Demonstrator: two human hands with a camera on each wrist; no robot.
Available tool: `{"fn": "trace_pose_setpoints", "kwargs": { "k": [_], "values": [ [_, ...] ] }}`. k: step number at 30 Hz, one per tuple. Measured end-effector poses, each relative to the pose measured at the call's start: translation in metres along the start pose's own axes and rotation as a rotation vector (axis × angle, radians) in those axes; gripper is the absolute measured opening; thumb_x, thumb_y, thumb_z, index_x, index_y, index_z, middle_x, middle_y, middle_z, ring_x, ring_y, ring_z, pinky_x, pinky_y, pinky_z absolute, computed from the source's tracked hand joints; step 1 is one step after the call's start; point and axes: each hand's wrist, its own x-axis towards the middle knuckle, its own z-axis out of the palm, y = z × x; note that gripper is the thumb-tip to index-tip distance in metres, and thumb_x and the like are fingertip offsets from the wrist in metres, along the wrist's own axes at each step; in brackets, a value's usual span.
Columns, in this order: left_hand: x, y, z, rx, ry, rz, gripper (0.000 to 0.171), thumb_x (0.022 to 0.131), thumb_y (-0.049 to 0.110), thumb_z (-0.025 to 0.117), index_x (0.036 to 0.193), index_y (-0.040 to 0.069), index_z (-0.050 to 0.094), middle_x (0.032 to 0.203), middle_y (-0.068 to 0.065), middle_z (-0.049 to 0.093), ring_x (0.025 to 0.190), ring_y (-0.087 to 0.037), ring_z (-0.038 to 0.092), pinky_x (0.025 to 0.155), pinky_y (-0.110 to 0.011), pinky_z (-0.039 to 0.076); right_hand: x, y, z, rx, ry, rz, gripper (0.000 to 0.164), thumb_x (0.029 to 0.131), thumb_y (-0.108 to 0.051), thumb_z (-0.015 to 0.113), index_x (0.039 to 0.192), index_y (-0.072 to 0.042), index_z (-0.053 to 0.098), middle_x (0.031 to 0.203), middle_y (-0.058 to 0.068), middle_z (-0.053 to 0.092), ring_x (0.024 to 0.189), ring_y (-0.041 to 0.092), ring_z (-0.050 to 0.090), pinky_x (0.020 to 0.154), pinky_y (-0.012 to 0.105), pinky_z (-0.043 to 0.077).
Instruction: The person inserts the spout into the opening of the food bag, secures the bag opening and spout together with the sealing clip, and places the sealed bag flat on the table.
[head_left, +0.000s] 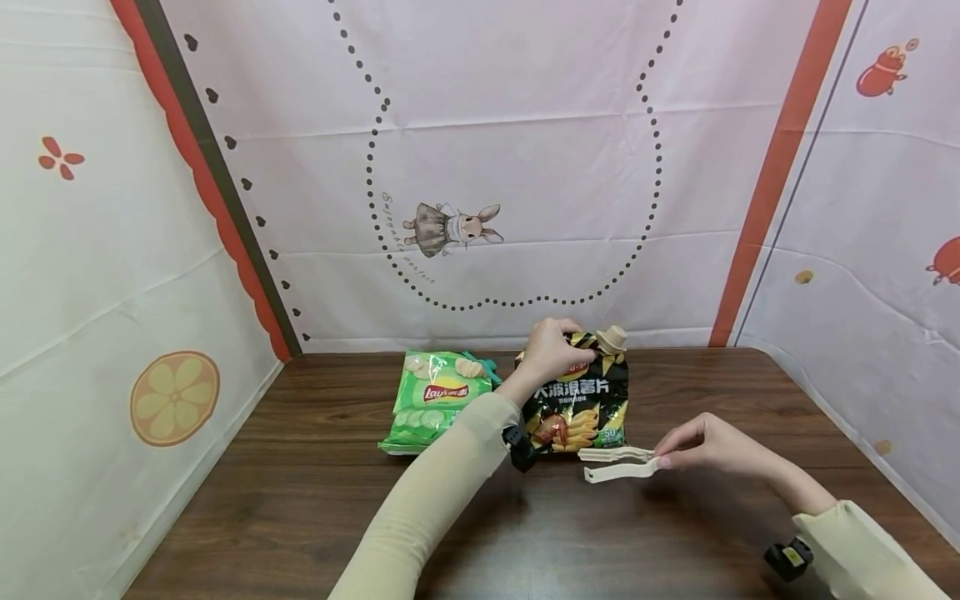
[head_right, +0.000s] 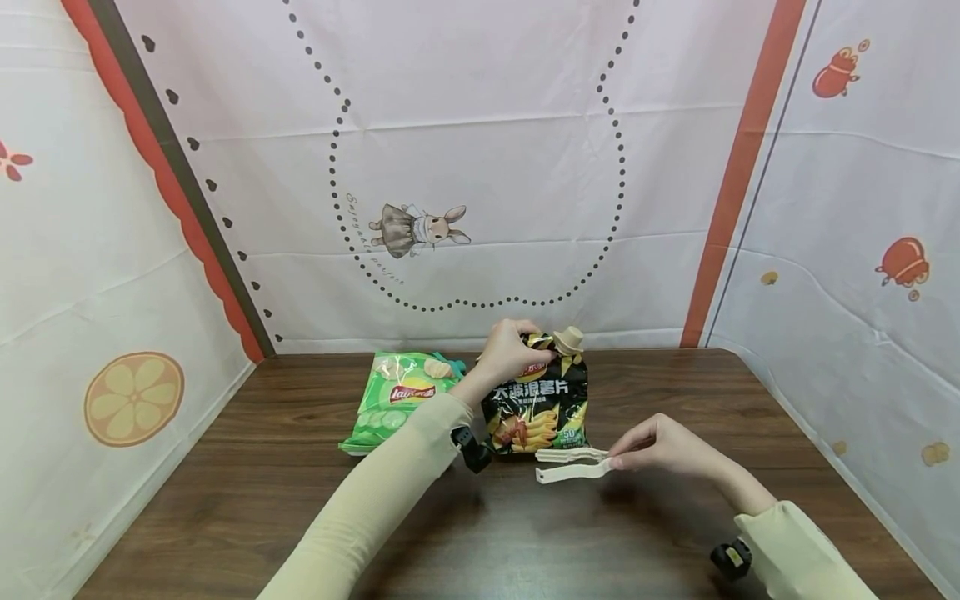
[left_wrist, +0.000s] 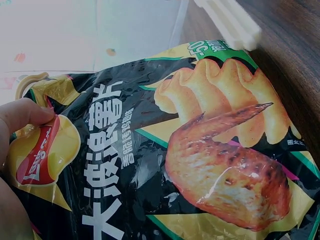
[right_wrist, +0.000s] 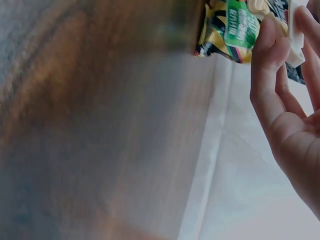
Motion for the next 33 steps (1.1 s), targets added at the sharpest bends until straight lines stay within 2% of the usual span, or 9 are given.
{"fn": "trace_pose_setpoints", "kwargs": {
  "k": [8, 11, 14, 17, 22, 27, 33],
  "values": [
    [0.000, -0.001, 0.000, -0.009, 0.000, -0.004, 0.028, 0.073, 0.019, 0.078, 0.099, 0.010, 0.074, 0.101, -0.003, 0.072, 0.050, -0.007, 0.050, 0.051, -0.019, 0.042, -0.008, -0.008, -0.010, -0.051, 0.098, 0.127, 0.013, 0.087, -0.014, 0.068, 0.097, -0.009, 0.075, 0.090, -0.003, 0.073, 0.079, 0.002, 0.064, 0.065, 0.025, 0.051],
    [0.000, -0.001, 0.000, -0.004, 0.000, 0.001, 0.029, 0.073, 0.019, 0.079, 0.099, 0.010, 0.074, 0.102, -0.003, 0.072, 0.054, -0.007, 0.053, 0.053, -0.019, 0.043, -0.011, -0.010, -0.013, -0.038, 0.141, 0.166, 0.015, 0.086, -0.013, 0.069, 0.098, -0.006, 0.074, 0.086, -0.005, 0.073, 0.075, 0.001, 0.061, 0.063, 0.025, 0.050],
    [0.000, -0.002, 0.001, 0.007, 0.000, -0.001, 0.030, 0.072, 0.020, 0.079, 0.100, 0.010, 0.074, 0.103, -0.003, 0.072, 0.062, -0.007, 0.058, 0.057, -0.019, 0.045, -0.013, -0.012, -0.015, -0.021, 0.167, 0.177, 0.015, 0.086, -0.012, 0.068, 0.098, -0.003, 0.073, 0.084, -0.007, 0.072, 0.072, 0.000, 0.060, 0.061, 0.026, 0.050],
    [0.000, -0.002, 0.001, 0.012, 0.001, -0.011, 0.031, 0.073, 0.021, 0.079, 0.101, 0.010, 0.074, 0.106, -0.003, 0.071, 0.064, -0.005, 0.058, 0.058, -0.018, 0.045, -0.014, -0.013, -0.017, -0.015, 0.184, 0.179, 0.014, 0.087, -0.011, 0.067, 0.097, -0.004, 0.072, 0.082, -0.006, 0.072, 0.071, 0.001, 0.060, 0.060, 0.028, 0.050],
    [-0.002, 0.000, 0.000, -0.002, -0.004, -0.016, 0.031, 0.074, 0.020, 0.079, 0.102, 0.009, 0.073, 0.108, -0.005, 0.071, 0.046, -0.005, 0.047, 0.055, -0.018, 0.043, -0.015, -0.015, -0.020, -0.029, 0.221, 0.191, 0.013, 0.089, -0.013, 0.066, 0.097, -0.005, 0.071, 0.083, 0.004, 0.072, 0.072, 0.008, 0.063, 0.062, 0.029, 0.052],
    [-0.002, 0.001, 0.000, -0.016, -0.007, -0.018, 0.030, 0.074, 0.018, 0.078, 0.102, 0.009, 0.073, 0.109, -0.006, 0.070, 0.039, -0.005, 0.041, 0.051, -0.017, 0.041, -0.019, -0.017, -0.028, -0.063, 0.273, 0.216, 0.012, 0.089, -0.014, 0.066, 0.096, -0.006, 0.071, 0.085, 0.009, 0.071, 0.074, 0.009, 0.064, 0.066, 0.029, 0.052],
    [-0.002, 0.002, 0.001, -0.026, 0.002, -0.007, 0.028, 0.073, 0.017, 0.078, 0.099, 0.009, 0.074, 0.103, -0.005, 0.072, 0.037, -0.005, 0.036, 0.048, -0.017, 0.040, -0.024, -0.021, -0.037, -0.121, 0.362, 0.230, 0.014, 0.088, -0.015, 0.067, 0.098, -0.005, 0.070, 0.083, 0.002, 0.071, 0.075, 0.010, 0.064, 0.066, 0.025, 0.050]
  ]
}}
